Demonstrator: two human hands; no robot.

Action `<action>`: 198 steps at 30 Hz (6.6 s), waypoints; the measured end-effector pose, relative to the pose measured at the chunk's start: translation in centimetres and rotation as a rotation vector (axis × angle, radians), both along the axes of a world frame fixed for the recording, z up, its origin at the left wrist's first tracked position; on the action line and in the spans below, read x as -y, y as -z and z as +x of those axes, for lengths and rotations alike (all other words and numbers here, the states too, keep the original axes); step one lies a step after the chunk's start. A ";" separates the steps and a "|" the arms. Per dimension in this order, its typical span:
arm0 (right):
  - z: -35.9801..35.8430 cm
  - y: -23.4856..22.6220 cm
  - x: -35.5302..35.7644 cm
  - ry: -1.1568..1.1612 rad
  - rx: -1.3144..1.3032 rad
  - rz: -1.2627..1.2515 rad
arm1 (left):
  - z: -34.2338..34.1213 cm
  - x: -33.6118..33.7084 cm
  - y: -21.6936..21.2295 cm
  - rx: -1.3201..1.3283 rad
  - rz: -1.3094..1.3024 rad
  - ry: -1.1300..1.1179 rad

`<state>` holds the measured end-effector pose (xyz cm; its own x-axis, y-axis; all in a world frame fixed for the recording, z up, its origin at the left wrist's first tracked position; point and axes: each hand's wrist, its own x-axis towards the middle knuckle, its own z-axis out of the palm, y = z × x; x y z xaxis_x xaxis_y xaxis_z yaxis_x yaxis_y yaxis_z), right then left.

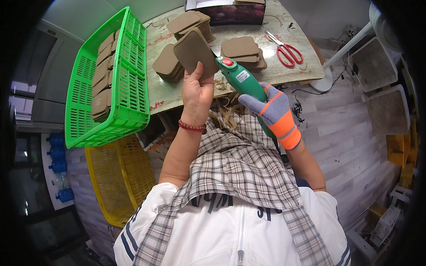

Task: The person uses a green rotary tool to smooth the edges of small rectangular cardboard pieces. They handle the pieces one at a time, rotating them to treat each edge, then place the finished pieces into a nearby box.

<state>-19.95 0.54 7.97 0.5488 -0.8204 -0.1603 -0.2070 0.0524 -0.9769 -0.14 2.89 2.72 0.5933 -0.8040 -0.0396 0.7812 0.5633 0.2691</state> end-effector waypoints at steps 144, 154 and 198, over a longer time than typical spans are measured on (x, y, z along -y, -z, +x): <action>-0.8 1.0 1.5 0.030 0.016 -0.033 | -0.3 2.5 0.4 0.032 -0.030 0.006; -1.3 0.1 2.4 0.093 0.053 -0.049 | -2.5 0.3 2.1 0.144 0.103 0.137; 0.1 -0.1 0.8 -0.331 -0.086 0.102 | 12.0 -6.9 -2.6 1.029 0.518 0.263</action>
<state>-19.86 -0.22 8.06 0.7632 -0.5778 -0.2891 -0.3101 0.0649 -0.9485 11.90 9.80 5.29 0.3555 -0.9347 0.0030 0.1388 0.0560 0.9887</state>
